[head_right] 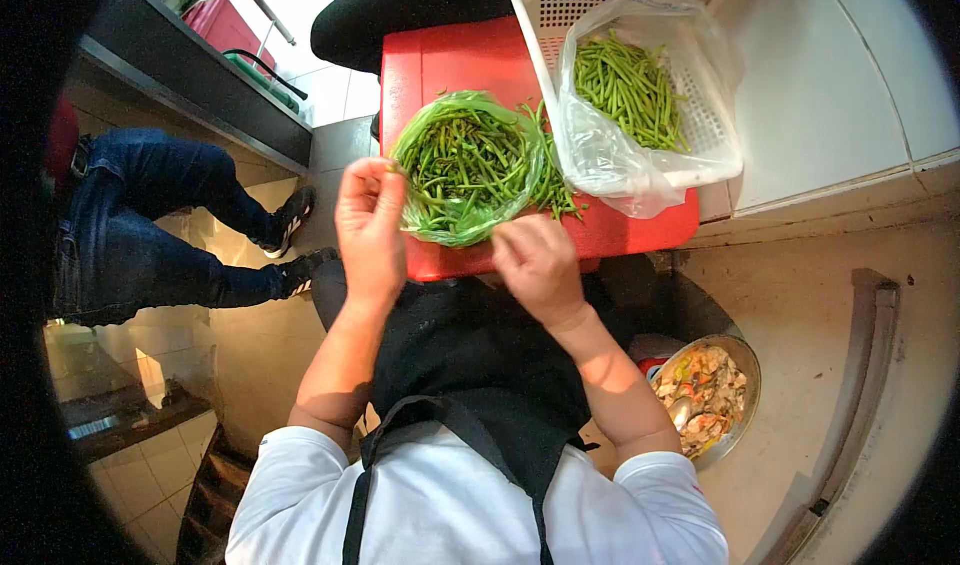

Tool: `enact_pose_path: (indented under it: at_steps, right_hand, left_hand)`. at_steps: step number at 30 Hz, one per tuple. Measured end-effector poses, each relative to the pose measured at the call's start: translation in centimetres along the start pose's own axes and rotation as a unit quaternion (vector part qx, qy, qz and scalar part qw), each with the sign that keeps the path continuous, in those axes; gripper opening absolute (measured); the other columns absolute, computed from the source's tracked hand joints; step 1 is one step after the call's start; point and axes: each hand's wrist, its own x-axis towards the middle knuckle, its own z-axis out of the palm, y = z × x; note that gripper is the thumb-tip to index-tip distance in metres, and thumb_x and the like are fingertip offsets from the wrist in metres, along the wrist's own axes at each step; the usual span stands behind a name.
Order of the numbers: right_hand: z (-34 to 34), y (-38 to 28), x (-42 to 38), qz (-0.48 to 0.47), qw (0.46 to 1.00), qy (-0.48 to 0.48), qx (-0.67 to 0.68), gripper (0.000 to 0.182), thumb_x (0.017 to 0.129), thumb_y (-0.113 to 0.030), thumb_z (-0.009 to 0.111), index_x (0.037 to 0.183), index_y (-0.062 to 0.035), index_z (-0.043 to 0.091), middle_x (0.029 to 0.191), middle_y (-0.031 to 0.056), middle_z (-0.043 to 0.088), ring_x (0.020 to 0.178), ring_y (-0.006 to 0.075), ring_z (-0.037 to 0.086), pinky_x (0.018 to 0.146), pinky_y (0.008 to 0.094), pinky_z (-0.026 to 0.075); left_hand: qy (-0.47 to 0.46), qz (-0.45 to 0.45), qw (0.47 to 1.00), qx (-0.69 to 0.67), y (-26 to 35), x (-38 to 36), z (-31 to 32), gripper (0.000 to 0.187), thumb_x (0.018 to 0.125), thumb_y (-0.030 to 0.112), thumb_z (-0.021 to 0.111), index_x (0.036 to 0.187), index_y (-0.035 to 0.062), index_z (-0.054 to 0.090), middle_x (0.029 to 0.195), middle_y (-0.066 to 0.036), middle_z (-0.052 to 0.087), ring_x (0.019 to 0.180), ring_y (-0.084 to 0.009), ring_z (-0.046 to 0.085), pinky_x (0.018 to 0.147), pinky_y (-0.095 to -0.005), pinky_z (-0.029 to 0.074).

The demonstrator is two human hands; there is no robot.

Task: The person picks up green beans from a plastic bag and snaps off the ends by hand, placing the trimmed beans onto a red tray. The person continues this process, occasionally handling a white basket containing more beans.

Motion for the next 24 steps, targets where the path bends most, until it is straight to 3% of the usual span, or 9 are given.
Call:
enact_pose_path:
  at_steps: [4, 7, 8, 12, 16, 19, 23, 24]
  right_hand:
    - [-1.8, 2.4, 1.6, 0.099, 0.990, 0.040, -0.098, 0.024, 0.086, -0.003, 0.069, 0.110, -0.0024, 0.068, 0.100, 0.0168, 0.068, 0.092, 0.0371, 0.065, 0.082, 0.0459, 0.053]
    - [-2.1, 0.8, 2.0, 0.062, 0.994, 0.049, -0.081, 0.027, 0.088, -0.004, 0.068, 0.115, -0.0028, 0.067, 0.100, 0.0178, 0.068, 0.093, 0.0374, 0.065, 0.084, 0.0457, 0.053]
    - [-1.9, 0.5, 2.0, 0.042, 0.996, 0.044, -0.059, 0.029, 0.089, -0.007, 0.071, 0.117, -0.0033, 0.067, 0.098, 0.0166, 0.068, 0.085, 0.0328, 0.067, 0.078, 0.0406, 0.054]
    - [-1.4, -3.0, 3.5, 0.058, 0.993, 0.039, 0.093, 0.025, 0.089, -0.013, 0.076, 0.111, -0.0031, 0.069, 0.093, 0.0128, 0.067, 0.067, 0.0221, 0.064, 0.063, 0.0319, 0.053]
    - [-0.5, -3.2, 4.7, 0.012, 0.995, 0.036, 0.096, 0.017, 0.088, -0.011, 0.077, 0.103, -0.0038, 0.071, 0.084, 0.0115, 0.067, 0.067, 0.0237, 0.063, 0.063, 0.0340, 0.052]
    - [-2.1, -2.1, 6.3, -0.055, 0.992, 0.115, 0.008, 0.013, 0.089, -0.010, 0.076, 0.100, -0.0052, 0.071, 0.083, 0.0105, 0.067, 0.067, 0.0238, 0.062, 0.064, 0.0348, 0.051]
    - [-7.5, 0.4, 10.5, -0.022, 0.953, 0.257, -0.158, 0.014, 0.089, -0.012, 0.075, 0.101, -0.0052, 0.071, 0.083, 0.0090, 0.066, 0.070, 0.0234, 0.061, 0.066, 0.0354, 0.050]
    - [-9.1, 1.0, 11.4, 0.041, 0.956, 0.233, -0.173, 0.018, 0.089, -0.013, 0.075, 0.105, -0.0049, 0.071, 0.089, 0.0102, 0.067, 0.079, 0.0246, 0.063, 0.072, 0.0362, 0.051]
  left_hand:
    - [0.017, -0.013, 0.990, -0.137, 0.2, 1.5, -0.4, 0.013, 0.102, 0.015, 0.065, 0.112, 0.0095, 0.060, 0.096, 0.001, 0.066, 0.086, -0.0074, 0.058, 0.082, -0.0239, 0.046]
    - [0.019, -0.047, 0.987, -0.151, 0.1, 1.3, -0.3, 0.015, 0.101, 0.015, 0.065, 0.113, 0.0091, 0.059, 0.098, -0.002, 0.069, 0.086, -0.0090, 0.060, 0.084, -0.0252, 0.047]
    - [0.016, -0.053, 0.985, -0.163, 0.1, 1.4, -0.2, 0.015, 0.101, 0.015, 0.065, 0.113, 0.0089, 0.059, 0.099, -0.003, 0.070, 0.086, -0.0093, 0.060, 0.084, -0.0252, 0.047]
    - [0.001, -0.069, 0.985, -0.160, -0.3, 0.8, 0.4, 0.014, 0.101, 0.013, 0.065, 0.113, 0.0082, 0.059, 0.103, -0.005, 0.071, 0.087, -0.0101, 0.061, 0.085, -0.0251, 0.047]
    - [0.001, -0.099, 0.983, -0.153, 0.0, 0.2, 0.9, 0.015, 0.101, 0.012, 0.064, 0.114, 0.0076, 0.059, 0.108, -0.007, 0.071, 0.088, -0.0087, 0.060, 0.083, -0.0240, 0.047]
    - [0.033, -0.072, 0.993, -0.090, -0.2, 0.6, -0.4, 0.016, 0.102, 0.017, 0.064, 0.115, 0.0087, 0.059, 0.108, -0.005, 0.070, 0.086, -0.0069, 0.058, 0.081, -0.0231, 0.044]
    - [0.059, -0.045, 0.997, -0.035, -0.8, 1.3, -3.9, 0.016, 0.103, 0.021, 0.064, 0.112, 0.0093, 0.059, 0.101, -0.002, 0.068, 0.086, -0.0070, 0.056, 0.082, -0.0246, 0.043]
    - [0.061, -0.048, 0.997, -0.007, -0.8, 1.5, -4.9, 0.016, 0.102, 0.020, 0.065, 0.110, 0.0079, 0.058, 0.100, -0.002, 0.067, 0.087, -0.0075, 0.056, 0.084, -0.0250, 0.044]
